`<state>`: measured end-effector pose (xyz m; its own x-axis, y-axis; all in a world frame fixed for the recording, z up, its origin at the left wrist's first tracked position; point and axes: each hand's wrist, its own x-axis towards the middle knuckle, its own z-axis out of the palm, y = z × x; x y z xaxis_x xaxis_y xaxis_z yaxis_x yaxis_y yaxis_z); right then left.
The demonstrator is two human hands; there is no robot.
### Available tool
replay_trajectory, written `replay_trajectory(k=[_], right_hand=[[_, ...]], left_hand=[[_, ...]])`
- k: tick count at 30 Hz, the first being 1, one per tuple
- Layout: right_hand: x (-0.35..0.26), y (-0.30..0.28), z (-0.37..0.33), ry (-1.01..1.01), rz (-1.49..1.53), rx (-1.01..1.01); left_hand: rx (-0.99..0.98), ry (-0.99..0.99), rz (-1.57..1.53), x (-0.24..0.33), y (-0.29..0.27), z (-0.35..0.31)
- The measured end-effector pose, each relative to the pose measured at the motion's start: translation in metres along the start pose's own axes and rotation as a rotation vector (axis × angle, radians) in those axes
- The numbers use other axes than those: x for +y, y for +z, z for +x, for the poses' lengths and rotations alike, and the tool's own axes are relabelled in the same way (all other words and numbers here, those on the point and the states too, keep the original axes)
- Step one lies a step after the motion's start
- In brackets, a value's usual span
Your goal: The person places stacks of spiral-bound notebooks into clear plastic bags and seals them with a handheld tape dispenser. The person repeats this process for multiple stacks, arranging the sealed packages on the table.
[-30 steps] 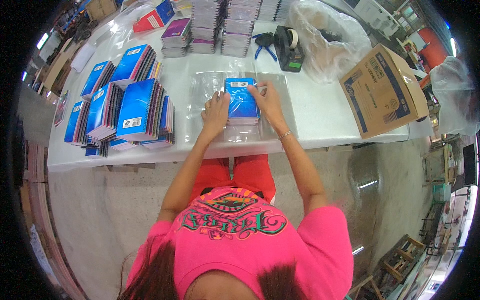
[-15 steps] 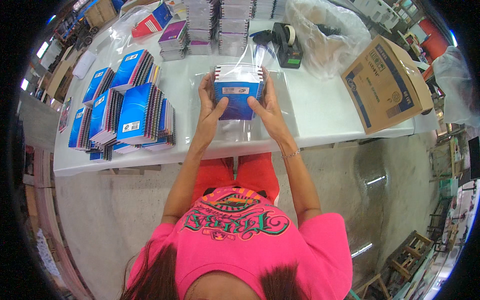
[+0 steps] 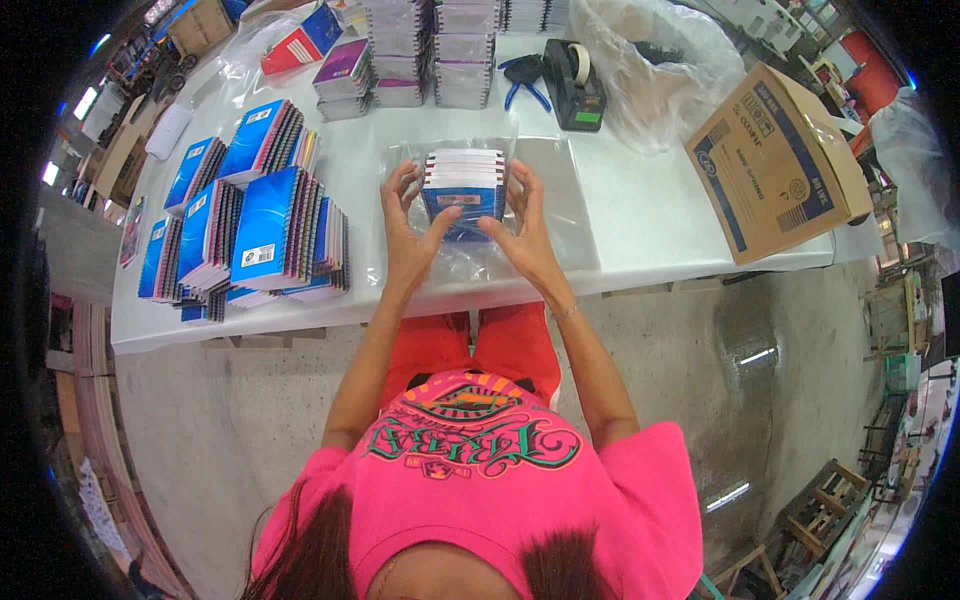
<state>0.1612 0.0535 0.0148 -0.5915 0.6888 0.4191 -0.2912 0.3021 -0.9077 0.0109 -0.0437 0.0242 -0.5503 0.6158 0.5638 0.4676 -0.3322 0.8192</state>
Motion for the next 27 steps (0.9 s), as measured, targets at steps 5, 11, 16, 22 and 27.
replay_trajectory(k=[5,11,16,22,27], right_hand=[[-0.009,0.005,0.006,-0.008,-0.104,-0.009],[-0.008,-0.002,0.021,-0.141,-0.254,0.025],[-0.026,-0.003,0.038,-0.041,-0.099,-0.017],[-0.035,-0.019,0.060,0.090,-0.167,-0.135],[-0.027,-0.018,0.069,0.204,0.042,-0.070]], left_hand=[[0.001,0.131,0.133,0.008,0.001,0.014],[-0.052,0.228,0.245,0.015,-0.004,0.030],[-0.196,0.198,0.245,0.018,-0.018,0.051],[-0.329,-0.062,0.126,0.024,-0.022,0.067],[-0.245,-0.382,-0.197,0.012,-0.010,0.067]])
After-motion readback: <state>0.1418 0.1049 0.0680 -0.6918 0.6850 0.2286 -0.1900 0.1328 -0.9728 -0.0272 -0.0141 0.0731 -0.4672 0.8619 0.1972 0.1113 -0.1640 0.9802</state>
